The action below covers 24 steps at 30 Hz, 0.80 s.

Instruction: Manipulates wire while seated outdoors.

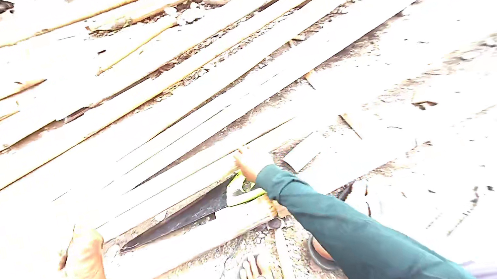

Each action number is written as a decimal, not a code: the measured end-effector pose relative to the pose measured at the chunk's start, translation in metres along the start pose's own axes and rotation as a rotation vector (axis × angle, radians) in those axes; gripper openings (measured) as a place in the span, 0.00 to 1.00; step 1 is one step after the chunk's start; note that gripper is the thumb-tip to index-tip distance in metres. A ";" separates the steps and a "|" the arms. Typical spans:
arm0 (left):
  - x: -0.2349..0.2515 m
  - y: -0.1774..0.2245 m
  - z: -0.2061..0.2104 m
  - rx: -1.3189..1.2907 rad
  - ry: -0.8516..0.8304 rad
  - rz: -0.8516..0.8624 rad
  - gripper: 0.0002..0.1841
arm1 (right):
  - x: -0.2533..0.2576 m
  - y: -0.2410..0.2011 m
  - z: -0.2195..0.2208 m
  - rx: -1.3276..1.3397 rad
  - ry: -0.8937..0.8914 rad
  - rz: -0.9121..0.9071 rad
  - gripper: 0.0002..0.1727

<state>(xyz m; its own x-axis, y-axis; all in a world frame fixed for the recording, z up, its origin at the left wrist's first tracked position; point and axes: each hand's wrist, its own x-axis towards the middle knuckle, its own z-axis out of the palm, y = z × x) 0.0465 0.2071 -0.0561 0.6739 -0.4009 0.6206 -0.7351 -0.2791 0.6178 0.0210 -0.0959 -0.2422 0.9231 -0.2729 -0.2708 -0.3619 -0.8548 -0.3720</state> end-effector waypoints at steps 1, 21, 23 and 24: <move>-0.003 -0.001 0.007 -0.030 -0.028 -0.005 0.18 | -0.015 -0.004 -0.006 -0.012 0.062 -0.042 0.14; 0.075 0.183 0.116 -0.111 -0.275 0.457 0.20 | -0.255 -0.061 -0.196 0.794 1.115 -0.487 0.06; 0.070 0.203 0.131 -0.305 -0.267 0.342 0.13 | -0.264 -0.055 -0.200 0.907 1.182 -0.481 0.05; 0.066 0.212 0.138 -0.391 -0.251 0.264 0.11 | -0.266 -0.051 -0.201 0.944 1.225 -0.479 0.04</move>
<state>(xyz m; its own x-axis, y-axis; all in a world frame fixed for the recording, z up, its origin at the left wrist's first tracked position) -0.0753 0.0010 0.0493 0.3962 -0.6230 0.6744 -0.7624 0.1862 0.6198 -0.1802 -0.0682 0.0273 0.3456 -0.6403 0.6860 0.4549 -0.5251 -0.7193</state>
